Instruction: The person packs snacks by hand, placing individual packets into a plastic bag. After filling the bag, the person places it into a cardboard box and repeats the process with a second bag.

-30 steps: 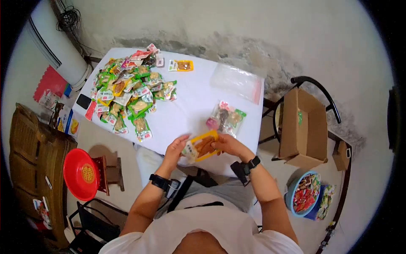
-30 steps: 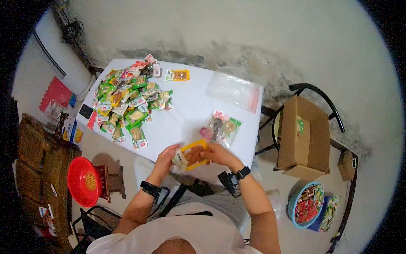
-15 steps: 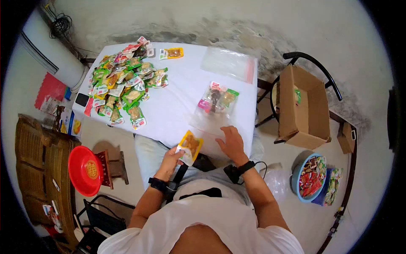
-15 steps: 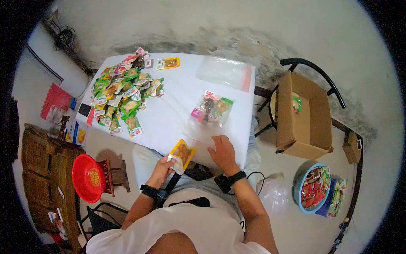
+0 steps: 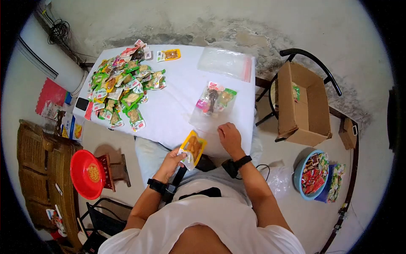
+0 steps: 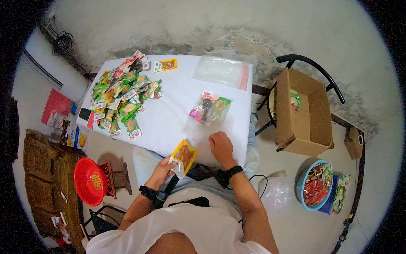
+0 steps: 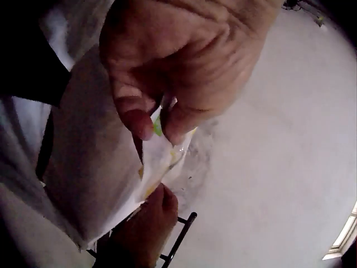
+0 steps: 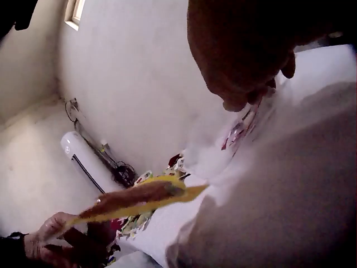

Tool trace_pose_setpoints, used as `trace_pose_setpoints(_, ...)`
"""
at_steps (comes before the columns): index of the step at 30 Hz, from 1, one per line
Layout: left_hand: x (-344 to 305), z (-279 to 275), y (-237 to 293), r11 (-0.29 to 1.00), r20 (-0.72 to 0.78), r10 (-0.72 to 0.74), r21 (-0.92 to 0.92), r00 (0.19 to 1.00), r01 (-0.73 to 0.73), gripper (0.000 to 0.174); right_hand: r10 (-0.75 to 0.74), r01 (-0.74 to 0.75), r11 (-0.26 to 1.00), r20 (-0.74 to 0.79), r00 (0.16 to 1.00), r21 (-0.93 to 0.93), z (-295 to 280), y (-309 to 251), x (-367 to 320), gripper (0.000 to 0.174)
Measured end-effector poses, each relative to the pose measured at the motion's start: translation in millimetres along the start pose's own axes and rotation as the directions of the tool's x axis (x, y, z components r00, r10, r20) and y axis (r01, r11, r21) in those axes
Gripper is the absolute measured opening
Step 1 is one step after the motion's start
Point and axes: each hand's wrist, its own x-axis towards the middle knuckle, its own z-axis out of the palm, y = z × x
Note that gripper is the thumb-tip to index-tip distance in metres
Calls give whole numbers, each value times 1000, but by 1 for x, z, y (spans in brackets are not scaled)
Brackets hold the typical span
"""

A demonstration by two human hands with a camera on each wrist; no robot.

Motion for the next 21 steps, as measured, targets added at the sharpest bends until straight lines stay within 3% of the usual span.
trace_pose_setpoints(3, 3, 10, 10, 998, 80, 6, -58, 997, -1, 29, 9, -8, 999, -18, 1000, 44, -3, -5, 5, 5)
trace_pose_setpoints(9, 37, 30, 22, 988, 99, 39, -156, 994, -23, 33, 23, -10, 987, -83, 996, 161, -3, -8, 15, 4)
trace_pose_setpoints(11, 43, 36, 28, 986, 100, 38, -163, 994, -21, 34, 78, -70, 977, -32, 996, 201, -8, -13, 15, 7)
trace_pose_setpoints(16, 75, 37, 31, 984, 81, 10, -176, 997, 5, 34, 87, -78, 985, -52, 995, 155, -9, -14, 15, 7)
trace_pose_setpoints(18, 88, 39, 31, 973, 164, 73, -229, 984, -34, 35, 86, -72, 984, -77, 993, 166, -8, -15, 15, 7)
trace_pose_setpoints(21, 102, 58, 34, 962, 134, 71, -271, 988, -33, 32, 43, -23, 984, -112, 993, 177, -8, -15, 15, 8)
